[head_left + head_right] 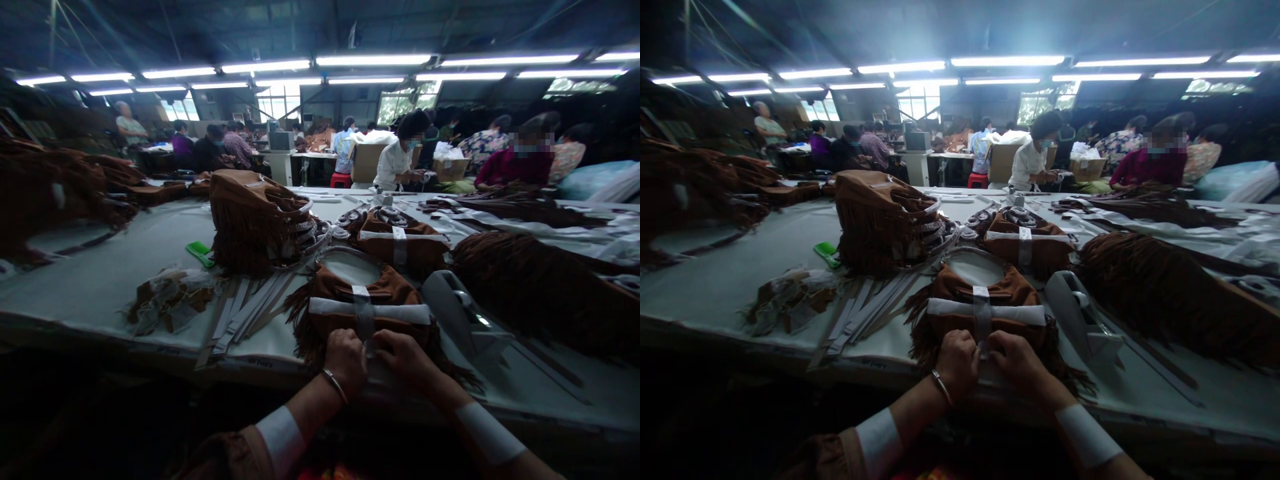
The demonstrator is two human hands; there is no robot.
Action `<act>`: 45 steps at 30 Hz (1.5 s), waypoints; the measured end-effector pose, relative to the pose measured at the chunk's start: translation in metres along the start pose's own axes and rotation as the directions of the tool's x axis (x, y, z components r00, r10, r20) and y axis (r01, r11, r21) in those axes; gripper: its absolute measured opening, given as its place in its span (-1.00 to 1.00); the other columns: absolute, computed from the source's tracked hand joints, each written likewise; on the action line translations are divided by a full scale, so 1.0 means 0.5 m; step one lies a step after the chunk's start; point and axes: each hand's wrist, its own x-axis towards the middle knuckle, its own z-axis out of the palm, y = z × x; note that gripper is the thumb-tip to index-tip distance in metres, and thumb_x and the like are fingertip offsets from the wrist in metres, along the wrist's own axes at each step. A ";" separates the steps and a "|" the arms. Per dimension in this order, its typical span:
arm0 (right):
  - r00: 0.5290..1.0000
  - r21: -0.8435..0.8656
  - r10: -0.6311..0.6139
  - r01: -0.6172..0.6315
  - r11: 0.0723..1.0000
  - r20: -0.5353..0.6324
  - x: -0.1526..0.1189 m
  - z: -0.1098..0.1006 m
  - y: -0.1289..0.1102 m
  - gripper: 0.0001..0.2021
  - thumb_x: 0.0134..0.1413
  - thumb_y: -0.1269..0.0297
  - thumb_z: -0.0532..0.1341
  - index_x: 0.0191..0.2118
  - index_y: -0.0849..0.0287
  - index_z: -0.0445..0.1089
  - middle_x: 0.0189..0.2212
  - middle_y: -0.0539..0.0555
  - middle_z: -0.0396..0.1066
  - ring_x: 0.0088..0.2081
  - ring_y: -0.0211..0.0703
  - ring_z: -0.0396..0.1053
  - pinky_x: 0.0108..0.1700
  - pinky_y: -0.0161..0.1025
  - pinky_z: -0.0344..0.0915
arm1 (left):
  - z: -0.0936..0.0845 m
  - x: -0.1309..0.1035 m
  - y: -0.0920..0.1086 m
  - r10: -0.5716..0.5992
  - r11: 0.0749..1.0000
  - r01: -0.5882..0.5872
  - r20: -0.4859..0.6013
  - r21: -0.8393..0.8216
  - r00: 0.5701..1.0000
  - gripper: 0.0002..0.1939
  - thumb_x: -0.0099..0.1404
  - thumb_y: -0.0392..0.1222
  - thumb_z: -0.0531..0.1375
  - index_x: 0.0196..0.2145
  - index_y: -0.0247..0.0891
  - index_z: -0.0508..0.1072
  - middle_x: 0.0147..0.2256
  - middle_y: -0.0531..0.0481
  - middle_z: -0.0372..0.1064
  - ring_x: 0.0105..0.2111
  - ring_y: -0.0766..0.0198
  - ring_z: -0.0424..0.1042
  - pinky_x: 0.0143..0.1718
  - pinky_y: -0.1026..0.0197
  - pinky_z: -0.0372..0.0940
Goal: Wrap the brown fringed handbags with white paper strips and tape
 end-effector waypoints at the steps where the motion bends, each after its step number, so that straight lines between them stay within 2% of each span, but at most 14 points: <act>1: 1.000 -0.006 0.021 -0.021 1.000 -0.016 -0.002 0.002 0.000 -0.84 0.10 0.37 0.19 -0.20 0.14 0.48 -0.25 0.07 0.56 -0.20 -0.08 0.50 -0.12 -0.20 0.32 | 0.000 0.000 0.002 -0.003 1.000 0.003 -0.004 0.008 1.000 -0.84 0.26 -0.27 0.19 -0.49 -0.29 0.46 -0.37 -0.15 0.39 -0.27 0.08 0.36 -0.17 -0.02 0.25; 8: 0.977 -0.099 0.164 -0.178 0.979 -0.134 0.001 0.029 0.001 -0.91 0.07 0.34 0.18 -0.30 0.13 0.44 -0.33 0.07 0.55 -0.25 -0.04 0.50 -0.17 -0.17 0.30 | 0.007 0.000 0.011 -0.043 0.998 0.043 -0.012 0.042 0.999 -0.92 0.22 -0.29 0.21 -0.44 -0.27 0.45 -0.34 -0.13 0.36 -0.24 0.06 0.34 -0.13 -0.03 0.27; 14: 0.951 -0.146 0.257 -0.282 0.948 -0.170 0.004 0.040 0.000 -0.94 0.06 0.34 0.21 -0.32 0.14 0.43 -0.35 0.10 0.54 -0.28 -0.05 0.49 -0.24 -0.22 0.27 | 0.005 -0.008 0.004 -0.079 0.997 0.079 -0.057 -0.002 0.995 -0.94 0.22 -0.29 0.25 -0.36 -0.24 0.40 -0.23 -0.13 0.35 -0.20 0.05 0.33 -0.11 -0.02 0.31; 16: 0.947 -0.166 0.257 -0.290 0.943 -0.192 0.003 0.046 0.001 -0.92 0.08 0.34 0.21 -0.29 0.14 0.43 -0.34 0.11 0.55 -0.26 -0.04 0.50 -0.24 -0.22 0.25 | 0.005 -0.015 -0.002 -0.034 0.999 0.032 -0.084 -0.026 0.996 -0.95 0.28 -0.30 0.22 -0.35 -0.23 0.39 -0.21 -0.11 0.36 -0.18 0.07 0.33 -0.08 0.00 0.31; 18: 0.939 -0.180 0.268 -0.308 0.934 -0.216 0.001 0.052 0.000 -0.92 0.10 0.35 0.19 -0.28 0.14 0.42 -0.34 0.11 0.55 -0.26 -0.04 0.50 -0.25 -0.23 0.23 | 0.004 -0.022 -0.008 0.072 0.997 -0.075 -0.094 -0.033 0.993 -0.91 0.35 -0.31 0.17 -0.34 -0.21 0.40 -0.22 -0.08 0.38 -0.17 0.09 0.34 -0.02 0.01 0.29; 21: 0.929 -0.188 0.287 -0.332 0.924 -0.232 -0.002 0.056 -0.006 -0.93 0.11 0.37 0.18 -0.28 0.13 0.41 -0.35 0.10 0.55 -0.28 -0.05 0.50 -0.26 -0.23 0.21 | -0.002 -0.029 -0.015 0.230 0.971 -0.233 -0.056 -0.054 0.971 -0.93 0.39 -0.27 0.17 -0.28 -0.21 0.45 -0.20 -0.04 0.43 -0.15 0.13 0.37 0.07 0.00 0.24; 23: 0.926 -0.190 0.294 -0.340 0.921 -0.236 -0.005 0.055 -0.013 -0.94 0.11 0.39 0.18 -0.29 0.12 0.40 -0.36 0.07 0.54 -0.30 -0.07 0.49 -0.27 -0.24 0.21 | -0.011 -0.031 -0.017 0.286 0.956 -0.286 -0.016 -0.068 0.958 -0.94 0.39 -0.21 0.19 -0.21 -0.18 0.48 -0.19 -0.02 0.45 -0.14 0.14 0.37 0.14 -0.07 0.17; 27: 0.914 -0.185 0.321 -0.369 0.911 -0.246 -0.007 0.055 -0.024 -0.96 0.13 0.39 0.20 -0.30 0.12 0.38 -0.36 0.06 0.53 -0.32 -0.09 0.48 -0.27 -0.24 0.20 | -0.029 -0.032 -0.016 0.328 0.943 -0.323 0.051 -0.083 0.943 -0.85 0.44 -0.15 0.13 -0.13 -0.14 0.50 -0.16 -0.03 0.47 -0.10 0.13 0.37 0.22 -0.12 0.06; 34: 0.906 -0.240 0.344 -0.401 0.884 -0.247 -0.014 0.064 -0.019 -0.95 0.19 0.38 0.17 -0.27 0.14 0.39 -0.32 0.06 0.51 -0.26 -0.09 0.48 -0.25 -0.24 0.20 | -0.032 -0.028 -0.012 0.285 0.958 -0.281 0.111 -0.057 0.952 -0.80 0.41 -0.13 0.19 -0.03 -0.08 0.49 -0.07 -0.02 0.46 -0.06 0.12 0.34 0.19 -0.11 0.06; 37: 0.921 -0.359 0.298 -0.374 0.855 -0.250 -0.031 0.056 -0.013 -0.83 0.24 0.43 0.11 -0.18 0.18 0.45 -0.24 0.12 0.51 -0.21 -0.07 0.48 -0.22 -0.22 0.22 | -0.028 -0.026 -0.013 0.277 0.961 -0.275 0.111 -0.034 0.954 -0.81 0.41 -0.10 0.20 -0.06 -0.08 0.51 -0.06 -0.03 0.43 -0.06 0.11 0.33 0.14 -0.08 0.10; 39: 0.950 -0.466 0.196 -0.292 0.835 -0.244 -0.047 0.048 -0.010 -0.73 0.26 0.47 0.07 -0.06 0.16 0.49 -0.15 0.17 0.51 -0.13 -0.04 0.47 -0.13 -0.18 0.25 | -0.024 -0.026 -0.015 0.274 0.962 -0.274 0.093 -0.012 0.957 -0.82 0.41 -0.09 0.19 -0.06 -0.06 0.52 -0.06 -0.03 0.41 -0.06 0.11 0.32 0.11 -0.06 0.13; 41: 0.976 -0.556 0.047 -0.160 0.816 -0.212 -0.060 0.043 -0.008 -0.66 0.25 0.44 0.13 0.07 0.05 0.49 0.03 0.20 0.48 0.04 0.07 0.42 0.05 -0.07 0.23 | -0.018 -0.026 -0.017 0.268 0.963 -0.269 0.061 0.004 0.961 -0.79 0.40 -0.08 0.20 -0.02 -0.01 0.51 -0.08 -0.04 0.38 -0.08 0.11 0.30 0.07 -0.03 0.16; 43: 0.983 -0.601 -0.067 -0.051 0.798 -0.172 -0.069 0.045 -0.006 -0.61 0.20 0.36 0.24 0.11 -0.09 0.48 0.20 0.17 0.38 0.20 0.19 0.29 0.19 0.07 0.15 | -0.013 -0.028 -0.018 0.255 0.967 -0.256 0.030 0.003 0.966 -0.77 0.38 -0.09 0.22 -0.01 0.01 0.51 -0.12 -0.04 0.35 -0.11 0.12 0.29 0.02 0.01 0.19; 45: 0.980 -0.618 -0.073 -0.058 0.784 -0.186 -0.072 0.052 -0.002 -0.61 0.15 0.33 0.28 0.10 -0.10 0.49 0.26 0.17 0.33 0.26 0.25 0.22 0.23 0.15 0.11 | -0.009 -0.029 -0.018 0.243 0.970 -0.243 0.018 -0.008 0.970 -0.79 0.36 -0.10 0.24 -0.04 0.00 0.52 -0.17 -0.05 0.31 -0.15 0.13 0.27 -0.03 0.05 0.20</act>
